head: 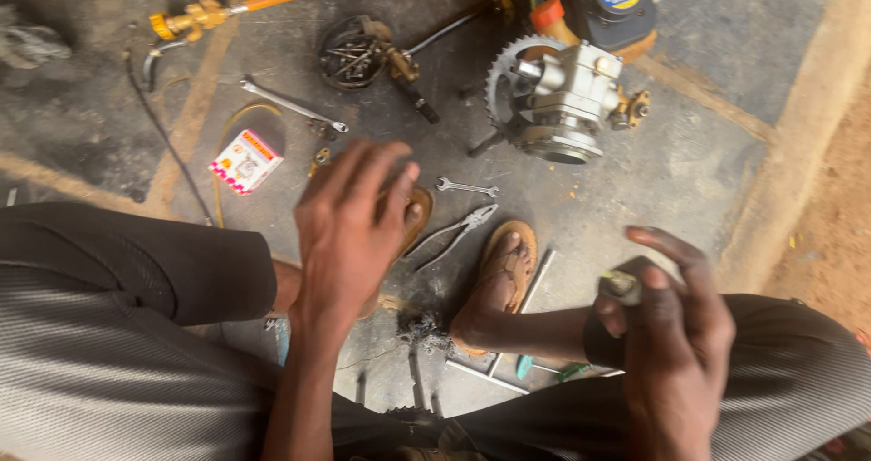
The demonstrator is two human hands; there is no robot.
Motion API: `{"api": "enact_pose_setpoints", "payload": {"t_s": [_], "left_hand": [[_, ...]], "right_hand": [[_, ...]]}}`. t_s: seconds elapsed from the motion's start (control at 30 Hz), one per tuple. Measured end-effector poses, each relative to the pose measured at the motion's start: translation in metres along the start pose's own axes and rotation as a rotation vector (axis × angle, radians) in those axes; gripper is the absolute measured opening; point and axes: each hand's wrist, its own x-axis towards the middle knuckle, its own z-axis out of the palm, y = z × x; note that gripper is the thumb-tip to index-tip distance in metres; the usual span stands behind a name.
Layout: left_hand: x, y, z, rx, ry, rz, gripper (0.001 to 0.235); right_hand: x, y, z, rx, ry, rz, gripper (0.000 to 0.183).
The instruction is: The person sits on the ground and assembles a small mechanical component by hand, inserting a cylindrical piece into a brass housing. Tools and a small engine are visible nearby.
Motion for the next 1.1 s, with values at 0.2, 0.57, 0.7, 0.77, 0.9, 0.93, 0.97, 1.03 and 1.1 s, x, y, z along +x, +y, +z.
{"api": "enact_pose_setpoints", "payload": {"t_s": [0.2, 0.57, 0.7, 0.77, 0.9, 0.93, 0.97, 1.03, 1.1], "left_hand": [[0.003, -0.053, 0.003, -0.212, 0.237, -0.261, 0.010], [-0.051, -0.307, 0.150, 0.265, -0.210, -0.940, 0.097], [-0.064, -0.306, 0.169, 0.203, -0.143, -0.871, 0.075], [-0.062, -0.299, 0.174, 0.187, -0.099, -0.842, 0.066], [-0.062, -0.297, 0.170, 0.174, -0.112, -0.821, 0.062], [-0.064, -0.299, 0.169, 0.164, -0.113, -0.829, 0.060], [-0.066, -0.299, 0.169, 0.154, -0.114, -0.836, 0.059], [-0.070, -0.297, 0.171, 0.081, -0.055, -0.771, 0.060], [-0.063, -0.289, 0.172, -0.228, 0.034, -0.753, 0.060]], "right_hand": [[0.000, -0.008, -0.009, 0.163, -0.013, -0.008, 0.031], [0.007, -0.008, -0.005, 0.122, -0.048, 0.081, 0.034], [0.015, -0.003, -0.002, 0.051, -0.052, 0.151, 0.035], [0.015, -0.004, 0.001, 0.131, -0.044, 0.200, 0.037], [0.017, -0.005, 0.004, 0.151, -0.061, 0.233, 0.039], [0.017, -0.005, 0.004, 0.154, -0.060, 0.236, 0.039], [0.017, -0.005, 0.004, 0.157, -0.060, 0.240, 0.039], [0.015, -0.006, 0.003, 0.154, -0.057, 0.249, 0.039], [0.012, -0.007, 0.003, 0.143, -0.048, 0.257, 0.040]]}}
